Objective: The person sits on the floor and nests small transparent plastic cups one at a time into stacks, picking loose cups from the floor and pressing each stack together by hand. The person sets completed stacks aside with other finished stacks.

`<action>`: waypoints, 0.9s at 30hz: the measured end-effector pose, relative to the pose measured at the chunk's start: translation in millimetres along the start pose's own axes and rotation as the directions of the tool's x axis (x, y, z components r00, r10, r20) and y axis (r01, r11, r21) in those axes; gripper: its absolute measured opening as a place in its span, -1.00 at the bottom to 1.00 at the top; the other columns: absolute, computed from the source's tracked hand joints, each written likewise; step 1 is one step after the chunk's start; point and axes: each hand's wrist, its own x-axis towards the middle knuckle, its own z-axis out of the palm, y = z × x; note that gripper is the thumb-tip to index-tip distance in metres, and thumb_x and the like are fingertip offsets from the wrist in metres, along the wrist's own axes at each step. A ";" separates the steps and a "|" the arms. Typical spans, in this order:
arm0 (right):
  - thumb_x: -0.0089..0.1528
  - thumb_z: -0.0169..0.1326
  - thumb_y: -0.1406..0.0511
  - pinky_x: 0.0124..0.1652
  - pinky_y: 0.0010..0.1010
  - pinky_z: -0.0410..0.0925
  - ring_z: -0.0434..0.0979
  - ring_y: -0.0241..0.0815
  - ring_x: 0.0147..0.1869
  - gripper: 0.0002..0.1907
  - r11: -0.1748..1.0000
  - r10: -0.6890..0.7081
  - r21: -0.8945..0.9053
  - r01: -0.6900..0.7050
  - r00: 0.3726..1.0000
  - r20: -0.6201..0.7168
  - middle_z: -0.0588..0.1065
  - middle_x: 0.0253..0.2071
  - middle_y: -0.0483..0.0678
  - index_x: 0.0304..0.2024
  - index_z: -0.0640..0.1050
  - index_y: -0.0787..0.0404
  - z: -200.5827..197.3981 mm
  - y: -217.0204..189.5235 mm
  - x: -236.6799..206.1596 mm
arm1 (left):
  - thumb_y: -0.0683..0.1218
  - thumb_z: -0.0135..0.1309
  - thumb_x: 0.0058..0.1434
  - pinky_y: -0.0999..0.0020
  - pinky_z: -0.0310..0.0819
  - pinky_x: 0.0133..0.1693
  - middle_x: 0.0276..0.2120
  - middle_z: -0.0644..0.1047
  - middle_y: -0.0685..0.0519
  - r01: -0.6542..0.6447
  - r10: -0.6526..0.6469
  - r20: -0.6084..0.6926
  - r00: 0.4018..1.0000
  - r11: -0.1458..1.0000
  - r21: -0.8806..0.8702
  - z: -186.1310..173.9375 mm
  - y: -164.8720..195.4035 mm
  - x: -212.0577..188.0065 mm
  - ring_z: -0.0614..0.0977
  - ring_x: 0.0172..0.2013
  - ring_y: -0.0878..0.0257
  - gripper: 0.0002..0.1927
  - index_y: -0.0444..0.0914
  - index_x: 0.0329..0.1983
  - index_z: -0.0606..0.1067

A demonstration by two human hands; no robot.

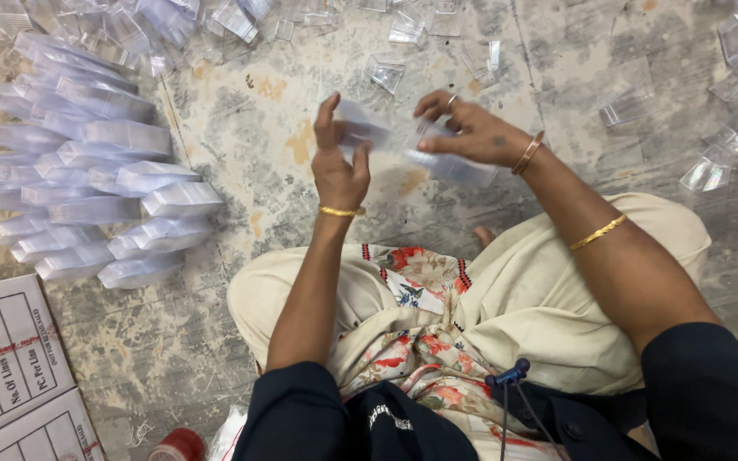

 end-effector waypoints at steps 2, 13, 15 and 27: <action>0.21 0.22 0.04 0.04 -0.28 0.34 0.39 -0.11 0.13 -0.38 0.974 0.120 0.202 -0.103 0.990 -0.069 0.37 0.13 -0.01 0.24 0.35 0.03 -5.2 -2.7 -1.9 | -0.41 0.08 0.17 0.11 0.40 0.23 -0.09 0.53 0.00 -0.225 0.213 0.079 0.974 0.863 0.451 0.5 -24.0 11.3 0.62 -0.05 0.08 -0.14 -0.14 0.52 0.13; 0.24 0.24 0.24 0.29 -0.31 0.23 0.31 -0.19 0.35 -0.40 0.949 -0.150 0.270 0.166 0.985 -0.079 0.31 0.36 -0.08 0.34 0.43 0.01 -12.1 -4.7 -11.7 | -0.23 0.27 0.18 0.21 0.46 -0.02 -0.21 0.55 -0.08 -0.108 0.113 -0.032 0.993 0.986 0.130 5.4 -1.7 8.7 0.59 -0.14 0.09 -0.48 -0.34 0.19 0.39; 0.22 0.26 0.26 0.26 -0.32 0.27 0.35 -0.20 0.27 -0.44 0.932 -0.149 0.327 0.156 0.988 -0.047 0.34 0.35 -0.12 0.28 0.45 0.01 -7.5 -4.4 -8.3 | -0.21 0.25 0.32 0.33 0.54 0.01 -0.19 0.60 -0.02 0.109 -0.096 0.062 0.993 0.958 -0.267 4.6 11.2 4.7 0.62 -0.09 0.23 -0.64 -0.34 0.13 0.45; 0.21 0.29 0.34 0.32 -0.30 0.26 0.38 -0.20 0.40 -0.55 0.904 -0.300 0.327 0.276 0.954 0.023 0.41 0.32 -0.07 0.15 0.52 0.08 -4.5 -3.4 -1.4 | -0.33 0.09 0.29 0.38 0.65 -0.04 -0.26 0.69 -0.10 0.328 -0.198 0.284 0.938 0.774 -0.542 1.6 40.9 -0.4 0.75 -0.17 0.23 -0.73 -0.41 0.05 0.47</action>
